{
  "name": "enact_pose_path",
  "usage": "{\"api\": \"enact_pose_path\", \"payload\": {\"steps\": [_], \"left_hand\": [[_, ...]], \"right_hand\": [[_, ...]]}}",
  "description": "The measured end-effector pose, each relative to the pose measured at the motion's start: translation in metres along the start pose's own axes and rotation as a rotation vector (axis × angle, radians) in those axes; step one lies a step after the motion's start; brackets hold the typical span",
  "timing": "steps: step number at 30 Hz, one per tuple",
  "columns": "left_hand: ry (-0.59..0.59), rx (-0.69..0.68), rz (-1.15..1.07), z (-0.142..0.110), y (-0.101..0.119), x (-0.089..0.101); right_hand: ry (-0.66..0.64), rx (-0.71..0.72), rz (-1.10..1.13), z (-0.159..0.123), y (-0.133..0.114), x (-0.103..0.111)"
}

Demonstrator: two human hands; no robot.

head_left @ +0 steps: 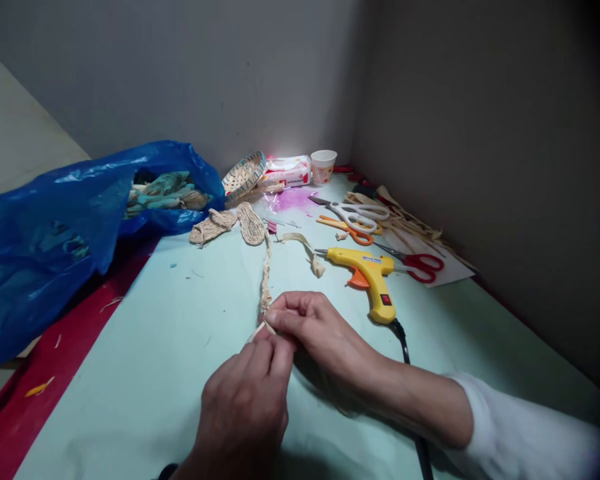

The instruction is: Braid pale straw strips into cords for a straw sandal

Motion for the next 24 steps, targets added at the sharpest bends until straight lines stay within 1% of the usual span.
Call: {"api": "enact_pose_path", "payload": {"steps": [2,4,5,7,8,9,10,12,14,16,18,21,24], "left_hand": [[-0.056,0.034,-0.123,0.002,-0.002,0.000],[-0.093,0.136,-0.369,0.007,-0.013,0.006],[-0.091,0.218,-0.515,0.010,-0.022,0.010],[-0.028,0.482,-0.716,0.014,-0.050,0.015],[-0.027,0.628,-0.780,0.014,-0.063,0.012],[-0.108,0.729,-0.885,0.014,-0.069,0.003],[-0.247,0.766,-1.049,0.015,-0.066,-0.010],[-0.458,0.766,-1.409,0.016,-0.051,-0.030],[-0.562,0.813,-1.666,0.014,-0.039,-0.041],[-0.595,0.899,-1.758,0.011,-0.033,-0.047],[-0.604,0.950,-1.748,0.009,-0.033,-0.047],[-0.591,0.915,-1.712,0.009,-0.037,-0.042],[-0.547,0.879,-1.619,0.010,-0.044,-0.041]], "right_hand": [[0.003,-0.028,0.070,0.001,-0.001,0.001],[-0.003,-0.035,0.055,0.001,-0.002,0.002],[-0.006,-0.030,0.022,0.001,-0.004,0.004],[-0.017,-0.018,-0.048,0.001,-0.005,0.006],[-0.026,-0.011,-0.067,0.001,-0.005,0.006],[-0.041,0.001,-0.065,0.001,-0.005,0.006],[-0.069,0.016,-0.039,0.001,-0.005,0.003],[-0.159,0.028,0.062,-0.001,-0.005,-0.005],[-0.219,0.017,0.134,-0.003,-0.003,-0.012],[-0.207,0.005,0.097,-0.004,-0.001,-0.013],[-0.173,0.051,-0.016,-0.005,-0.004,-0.009],[-0.192,0.150,-0.211,-0.008,-0.013,-0.005],[-0.272,0.223,-0.434,-0.011,-0.022,-0.004]]}}
Point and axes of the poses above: each hand's wrist, its own z-axis towards the middle knuckle, its own x-axis out of the back of the hand, y = z × x, the point moved 7 cm from there along z, towards the middle knuckle, and after that the axes turned 5 degrees about x, right-handed, at the moved point
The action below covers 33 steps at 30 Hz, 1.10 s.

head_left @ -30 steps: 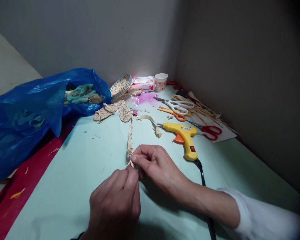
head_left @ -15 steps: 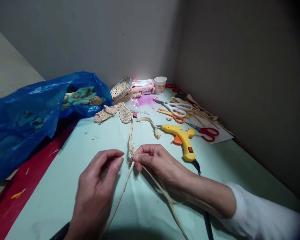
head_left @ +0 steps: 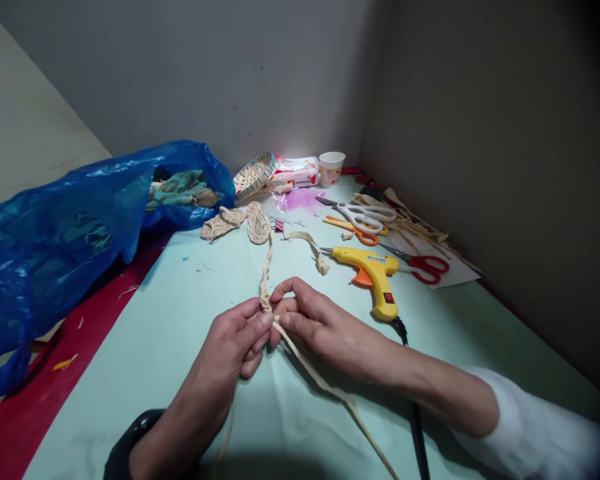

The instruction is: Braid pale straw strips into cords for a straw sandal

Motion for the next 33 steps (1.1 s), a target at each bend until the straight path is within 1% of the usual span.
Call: {"api": "enact_pose_path", "payload": {"steps": [2,5,7,9,11,13,16,19,20,21,23,24,25,26,27,28,29,31,33], "left_hand": [[0.083,-0.029,0.076,0.001,0.000,0.005],[0.212,-0.084,0.161,0.001,0.002,0.012],[0.254,-0.098,0.167,0.001,0.002,0.014],[0.254,-0.087,0.110,0.001,0.000,0.015],[0.245,-0.066,0.047,0.002,-0.002,0.016],[0.241,-0.029,0.025,0.002,-0.003,0.016],[0.231,0.020,-0.022,0.002,-0.004,0.015],[0.206,0.067,-0.076,0.002,-0.006,0.012],[0.194,0.079,-0.087,0.002,-0.007,0.012],[0.183,0.082,-0.094,0.002,-0.008,0.012],[0.148,0.057,-0.105,0.002,-0.008,0.012],[0.130,0.040,-0.106,0.001,-0.007,0.011],[0.116,0.022,-0.102,0.001,-0.006,0.011],[0.108,0.006,-0.093,0.000,-0.004,0.010],[0.107,-0.007,-0.081,-0.002,-0.003,0.010],[0.109,-0.019,-0.070,-0.003,-0.001,0.009],[0.114,-0.032,-0.055,-0.004,0.000,0.008],[0.110,-0.052,-0.020,-0.006,0.003,0.005],[0.099,-0.058,0.011,-0.007,0.004,0.004]], "right_hand": [[-0.034,0.058,-0.234,-0.001,-0.007,0.002],[0.000,0.153,-0.717,-0.004,-0.016,0.000],[0.031,0.297,-1.003,-0.009,-0.024,-0.011],[0.079,0.514,-1.193,-0.017,-0.033,-0.029],[0.126,0.707,-1.311,-0.027,-0.039,-0.047],[0.153,0.828,-1.400,-0.033,-0.039,-0.061],[0.179,0.901,-1.461,-0.035,-0.036,-0.073],[0.203,0.924,-1.434,-0.036,-0.038,-0.076],[0.183,0.913,-1.412,-0.035,-0.039,-0.075],[0.145,0.863,-1.370,-0.033,-0.041,-0.071],[0.068,0.684,-1.195,-0.025,-0.044,-0.053],[0.061,0.536,-1.065,-0.019,-0.043,-0.037],[0.077,0.423,-0.924,-0.013,-0.043,-0.021],[0.167,0.296,-0.805,-0.008,-0.042,-0.001],[0.202,0.180,-0.702,-0.003,-0.037,0.014],[0.172,0.109,-0.593,0.002,-0.031,0.021],[0.114,0.059,-0.478,0.008,-0.024,0.024],[0.002,0.004,-0.237,0.016,-0.011,0.019],[-0.026,-0.037,-0.037,0.020,0.001,0.013]]}}
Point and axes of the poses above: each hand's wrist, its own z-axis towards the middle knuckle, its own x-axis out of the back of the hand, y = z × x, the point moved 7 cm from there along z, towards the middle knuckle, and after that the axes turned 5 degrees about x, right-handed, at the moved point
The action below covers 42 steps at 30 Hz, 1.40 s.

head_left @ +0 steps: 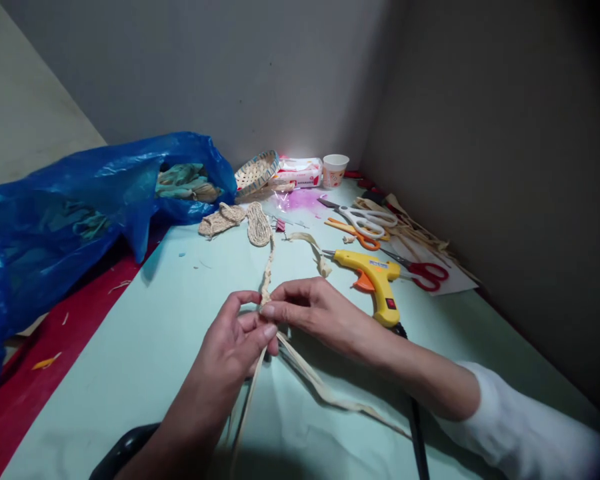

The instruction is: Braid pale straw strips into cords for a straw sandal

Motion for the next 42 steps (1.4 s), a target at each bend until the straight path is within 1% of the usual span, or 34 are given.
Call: {"api": "enact_pose_path", "payload": {"steps": [2,5,7,10,12,15,17,19,21,24,27,29,30,32,34,36,38,42], "left_hand": [[-0.015,0.001,0.020,0.000,-0.001,0.000],[-0.015,0.014,0.047,0.002,-0.005,0.003],[-0.008,0.033,0.076,0.004,-0.008,0.005],[-0.022,0.072,0.102,0.005,-0.012,0.003],[-0.024,0.081,0.091,0.004,-0.012,0.001],[0.011,0.071,0.062,0.002,-0.009,0.000],[0.023,0.064,0.062,0.001,-0.007,0.000],[0.014,0.069,0.066,0.001,-0.007,0.001],[0.007,0.069,0.064,0.001,-0.008,0.003],[0.028,0.021,0.032,0.001,-0.004,0.006],[0.013,-0.019,-0.025,-0.001,-0.001,0.004],[-0.013,-0.020,-0.015,-0.003,-0.001,0.001],[-0.015,-0.022,0.014,-0.004,-0.001,0.000],[0.013,-0.039,0.109,-0.006,0.000,0.001],[0.076,-0.099,0.248,-0.010,0.004,0.004],[0.159,-0.186,0.425,-0.014,0.011,0.006],[0.243,-0.278,0.611,-0.018,0.019,0.006],[0.380,-0.484,0.917,-0.022,0.032,0.003]], "right_hand": [[0.045,-0.045,0.124,0.002,0.009,-0.004],[0.134,-0.084,0.220,0.001,0.014,-0.006],[0.198,-0.105,0.241,-0.001,0.016,-0.006],[0.280,-0.157,0.201,-0.002,0.020,-0.004],[0.304,-0.178,0.192,-0.002,0.022,-0.004],[0.311,-0.187,0.238,0.000,0.022,-0.004],[0.265,-0.187,0.291,0.001,0.020,-0.005],[0.182,-0.174,0.316,0.000,0.015,-0.006],[0.094,-0.138,0.257,-0.004,0.010,-0.006],[-0.023,-0.066,0.103,-0.012,0.004,-0.008],[-0.075,-0.063,0.108,-0.017,0.007,-0.013],[-0.071,-0.072,0.124,-0.017,0.010,-0.016],[-0.063,-0.059,0.095,-0.016,0.009,-0.017],[-0.005,0.009,-0.047,-0.015,0.003,-0.016],[0.087,0.091,-0.220,-0.015,-0.006,-0.012],[0.165,0.127,-0.309,-0.016,-0.012,-0.010],[0.223,0.111,-0.286,-0.017,-0.013,-0.008],[0.316,0.048,-0.141,-0.016,-0.003,-0.003]]}}
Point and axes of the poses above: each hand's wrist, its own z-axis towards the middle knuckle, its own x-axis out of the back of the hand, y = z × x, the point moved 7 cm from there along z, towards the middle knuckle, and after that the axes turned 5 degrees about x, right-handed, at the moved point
